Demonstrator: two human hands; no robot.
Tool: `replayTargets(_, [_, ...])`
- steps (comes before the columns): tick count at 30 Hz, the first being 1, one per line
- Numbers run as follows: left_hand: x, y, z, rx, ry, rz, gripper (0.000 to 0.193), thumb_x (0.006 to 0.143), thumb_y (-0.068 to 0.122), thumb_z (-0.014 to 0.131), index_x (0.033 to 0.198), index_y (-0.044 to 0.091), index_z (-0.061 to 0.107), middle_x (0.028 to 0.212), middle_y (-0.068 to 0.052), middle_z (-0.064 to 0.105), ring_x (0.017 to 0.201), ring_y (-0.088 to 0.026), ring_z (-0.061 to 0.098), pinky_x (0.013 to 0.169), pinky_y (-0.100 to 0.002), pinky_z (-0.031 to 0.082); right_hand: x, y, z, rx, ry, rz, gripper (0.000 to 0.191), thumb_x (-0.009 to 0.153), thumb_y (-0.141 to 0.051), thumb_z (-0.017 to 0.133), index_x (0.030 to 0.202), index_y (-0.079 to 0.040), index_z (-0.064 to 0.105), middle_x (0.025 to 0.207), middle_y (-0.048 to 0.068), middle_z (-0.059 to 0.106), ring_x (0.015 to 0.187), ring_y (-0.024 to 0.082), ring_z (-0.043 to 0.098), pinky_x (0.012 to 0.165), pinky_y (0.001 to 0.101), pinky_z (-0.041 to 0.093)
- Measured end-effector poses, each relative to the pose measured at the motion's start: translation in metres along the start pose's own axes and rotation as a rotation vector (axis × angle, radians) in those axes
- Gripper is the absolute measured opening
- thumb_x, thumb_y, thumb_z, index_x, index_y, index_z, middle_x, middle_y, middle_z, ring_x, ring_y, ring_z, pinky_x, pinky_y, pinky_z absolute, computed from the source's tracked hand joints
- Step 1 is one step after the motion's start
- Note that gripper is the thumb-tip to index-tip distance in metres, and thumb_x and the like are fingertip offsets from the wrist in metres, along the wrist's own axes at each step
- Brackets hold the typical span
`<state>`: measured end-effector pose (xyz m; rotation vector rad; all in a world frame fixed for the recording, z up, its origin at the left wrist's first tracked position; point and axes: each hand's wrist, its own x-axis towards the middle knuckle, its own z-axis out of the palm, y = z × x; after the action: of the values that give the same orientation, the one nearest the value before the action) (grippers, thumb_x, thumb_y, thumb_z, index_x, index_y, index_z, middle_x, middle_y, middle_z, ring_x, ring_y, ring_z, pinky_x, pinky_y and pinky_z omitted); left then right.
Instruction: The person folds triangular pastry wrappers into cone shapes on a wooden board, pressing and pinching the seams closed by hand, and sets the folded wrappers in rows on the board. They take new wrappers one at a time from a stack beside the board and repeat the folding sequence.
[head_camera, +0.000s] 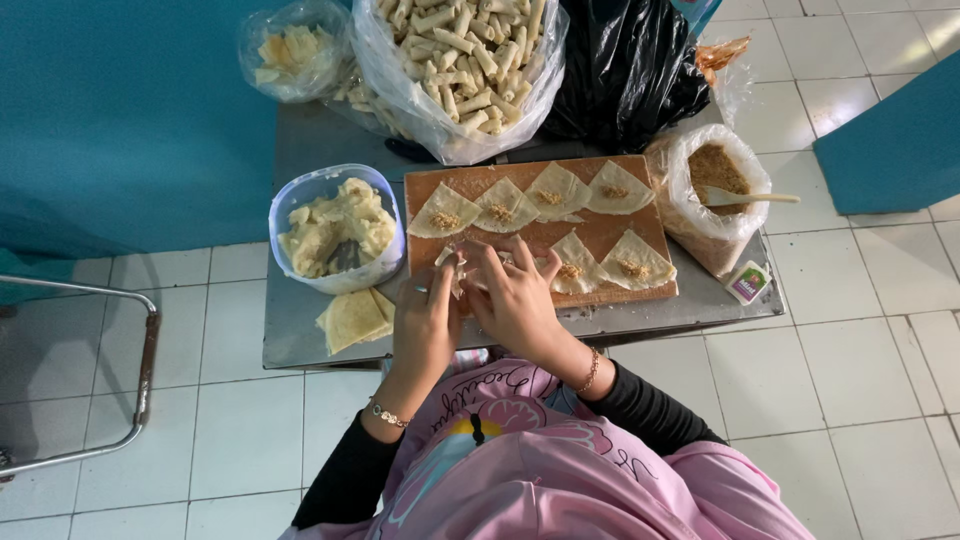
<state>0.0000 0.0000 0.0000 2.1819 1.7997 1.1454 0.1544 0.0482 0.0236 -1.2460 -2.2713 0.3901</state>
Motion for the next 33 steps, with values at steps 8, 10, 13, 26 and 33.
replayTargets(8, [0.004, -0.001, -0.003, -0.034, 0.058, 0.079, 0.045, 0.09, -0.004, 0.061, 0.134, -0.002, 0.057, 0.12, -0.022, 0.058, 0.102, -0.041, 0.062, 0.085, -0.049, 0.051, -0.004, 0.005, 0.003, -0.01, 0.067, -0.104, 0.058, 0.086, -0.023, 0.068, 0.14, -0.011, 0.052, 0.124, 0.0, 0.072, 0.131, 0.025, 0.048, 0.099, 0.0678, 0.019])
replayTargets(10, [0.004, -0.003, -0.001, -0.043, 0.022, 0.039, 0.037, 0.09, -0.003, 0.062, 0.127, -0.003, 0.059, 0.12, -0.021, 0.058, 0.101, -0.04, 0.063, 0.085, -0.048, 0.051, -0.004, 0.005, 0.004, -0.018, 0.074, -0.125, 0.058, 0.086, -0.023, 0.068, 0.141, -0.011, 0.051, 0.128, -0.002, 0.071, 0.131, 0.024, 0.049, 0.1, 0.0686, 0.019])
replayTargets(13, [0.004, -0.008, 0.0, -0.065, -0.012, 0.003, 0.022, 0.093, 0.001, 0.064, 0.115, -0.004, 0.063, 0.122, -0.021, 0.058, 0.101, -0.038, 0.066, 0.084, -0.046, 0.053, -0.005, 0.005, 0.002, -0.046, 0.044, -0.138, 0.06, 0.087, -0.022, 0.068, 0.144, -0.012, 0.05, 0.126, -0.006, 0.072, 0.132, 0.023, 0.049, 0.101, 0.0698, 0.02])
replayTargets(26, [0.017, -0.018, -0.023, -0.188, -0.131, 0.024, 0.015, 0.088, 0.005, 0.072, 0.102, -0.002, 0.071, 0.112, -0.014, 0.064, 0.1, -0.032, 0.07, 0.081, -0.042, 0.056, 0.019, 0.021, -0.023, -0.032, -0.165, -0.255, 0.062, 0.089, -0.03, 0.072, 0.147, -0.022, 0.049, 0.129, -0.001, 0.068, 0.126, 0.023, 0.053, 0.095, 0.0692, 0.026])
replayTargets(33, [0.018, -0.013, -0.009, -0.206, 0.018, -0.024, 0.009, 0.09, 0.004, 0.073, 0.092, -0.004, 0.07, 0.107, -0.016, 0.062, 0.088, -0.03, 0.072, 0.073, -0.04, 0.055, 0.023, 0.024, -0.013, -0.081, -0.115, -0.279, 0.052, 0.084, -0.034, 0.076, 0.129, -0.018, 0.058, 0.119, 0.0, 0.071, 0.127, 0.022, 0.054, 0.096, 0.0672, 0.027])
